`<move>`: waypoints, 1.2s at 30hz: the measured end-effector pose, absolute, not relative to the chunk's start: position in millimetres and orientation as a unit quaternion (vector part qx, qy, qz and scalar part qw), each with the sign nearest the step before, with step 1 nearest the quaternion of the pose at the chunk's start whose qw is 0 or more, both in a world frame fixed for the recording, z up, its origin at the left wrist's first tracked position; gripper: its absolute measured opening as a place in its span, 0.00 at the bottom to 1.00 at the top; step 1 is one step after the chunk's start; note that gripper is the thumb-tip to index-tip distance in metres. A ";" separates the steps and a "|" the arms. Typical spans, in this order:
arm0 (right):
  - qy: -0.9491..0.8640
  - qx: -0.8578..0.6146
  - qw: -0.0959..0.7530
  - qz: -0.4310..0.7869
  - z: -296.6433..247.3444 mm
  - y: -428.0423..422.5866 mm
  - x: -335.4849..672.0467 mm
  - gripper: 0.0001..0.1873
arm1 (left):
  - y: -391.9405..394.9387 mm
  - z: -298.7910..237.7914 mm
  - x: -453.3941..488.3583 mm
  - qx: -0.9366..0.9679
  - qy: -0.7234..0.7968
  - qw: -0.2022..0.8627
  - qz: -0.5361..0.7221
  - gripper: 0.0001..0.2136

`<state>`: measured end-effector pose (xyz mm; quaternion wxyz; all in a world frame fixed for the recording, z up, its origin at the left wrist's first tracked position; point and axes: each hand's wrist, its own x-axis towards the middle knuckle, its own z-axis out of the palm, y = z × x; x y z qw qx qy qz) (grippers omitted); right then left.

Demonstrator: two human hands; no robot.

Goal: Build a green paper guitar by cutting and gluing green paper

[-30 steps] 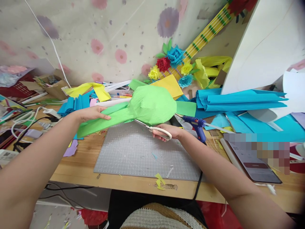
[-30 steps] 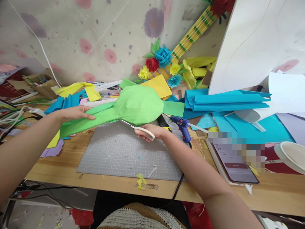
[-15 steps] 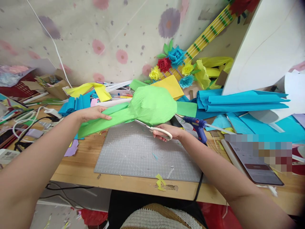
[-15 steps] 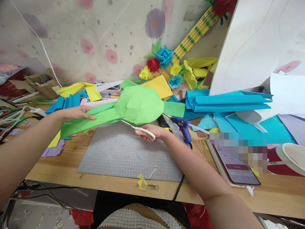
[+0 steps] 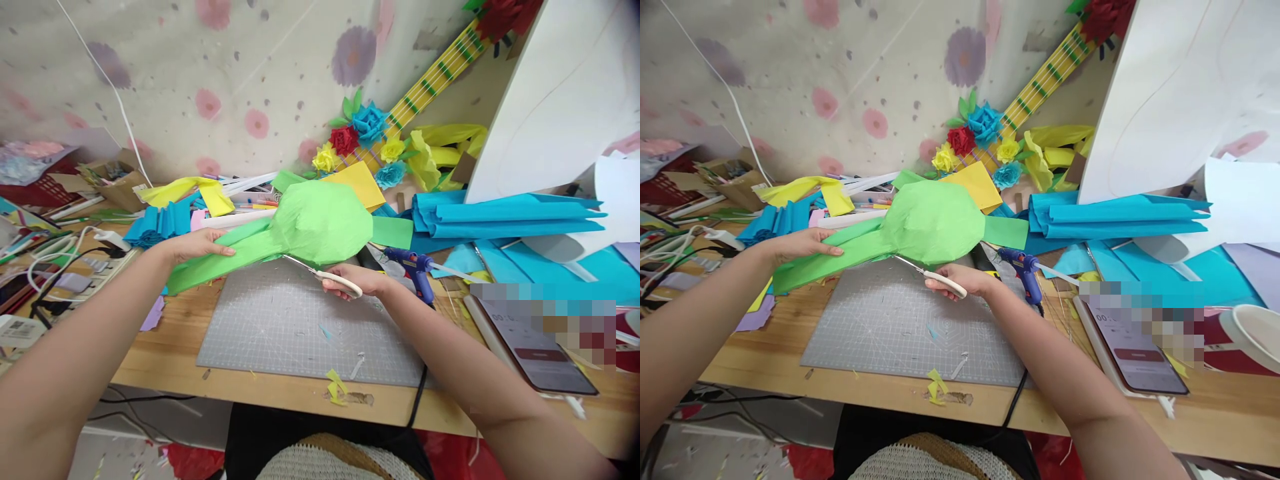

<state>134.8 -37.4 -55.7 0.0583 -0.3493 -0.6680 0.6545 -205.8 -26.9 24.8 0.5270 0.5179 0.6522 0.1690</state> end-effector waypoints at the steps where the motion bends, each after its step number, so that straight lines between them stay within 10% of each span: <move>1: -0.680 -0.344 0.057 0.645 -54.2 -38.4 136.3 0.32 | -28.4 20.3 -206.6 0.513 0.651 0.529 0.182 0.19; 13: -0.688 -0.545 0.203 0.433 -68.7 -58.0 103.3 0.17 | -73.3 -56.3 -109.5 0.244 0.560 0.536 0.582 0.19; 36: -0.805 -0.393 0.159 0.416 -45.1 -42.0 125.6 0.21 | -98.6 -80.0 -51.0 0.222 0.463 0.661 0.547 0.20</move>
